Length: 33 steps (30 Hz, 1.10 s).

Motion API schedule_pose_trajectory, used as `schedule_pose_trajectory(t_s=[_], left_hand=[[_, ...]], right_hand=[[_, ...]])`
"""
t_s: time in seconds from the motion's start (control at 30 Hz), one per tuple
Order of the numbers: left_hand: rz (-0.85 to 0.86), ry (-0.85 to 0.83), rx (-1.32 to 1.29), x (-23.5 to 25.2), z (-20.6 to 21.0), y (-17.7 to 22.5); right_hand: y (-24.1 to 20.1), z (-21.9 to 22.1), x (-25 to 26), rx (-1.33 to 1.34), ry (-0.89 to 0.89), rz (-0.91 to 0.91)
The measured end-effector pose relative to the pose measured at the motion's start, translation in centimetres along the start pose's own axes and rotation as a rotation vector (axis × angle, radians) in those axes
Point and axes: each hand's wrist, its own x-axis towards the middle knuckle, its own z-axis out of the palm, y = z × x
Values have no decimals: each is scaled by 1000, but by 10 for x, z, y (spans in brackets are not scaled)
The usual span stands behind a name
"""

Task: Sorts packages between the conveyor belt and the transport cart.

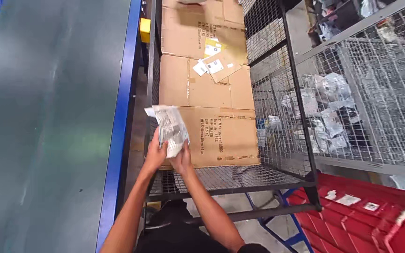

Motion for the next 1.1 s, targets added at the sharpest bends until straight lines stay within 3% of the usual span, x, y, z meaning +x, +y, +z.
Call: schedule_pose_trajectory(t_s=[0.13,0.27,0.37,0.5,0.57,0.63,0.7,0.8,0.97,1.1], left_hand=[[-149,36,128,-15,39,-50],[-236,-4,-6,12,46,-46],[-189,-92,-46,22,40,-29],[-205,-116,9,4,27,-38],[-269,-100,32,-11,25,-52],[-308,-85,48,-25,24,-62],[-329,-72,34,-45,22,-67],[-334,-9,1,-85,12,-70],[-299,268,-61,-187,-17,-64],[-292,524,-43,-282,-56,-71]], right_hand=[[23,-15,8,86,156,64],[-23,-21,69,5,243,-76],[-114,4,136,-91,178,-352],[-312,87,224,-131,-38,-703],[-385,119,250,-36,-96,-704],[-410,139,261,-48,-27,-676],[-385,137,268,-255,16,-673],[-290,103,258,-504,-24,-524],[-110,41,202,-366,72,-301],[-12,19,117,-485,93,-292]])
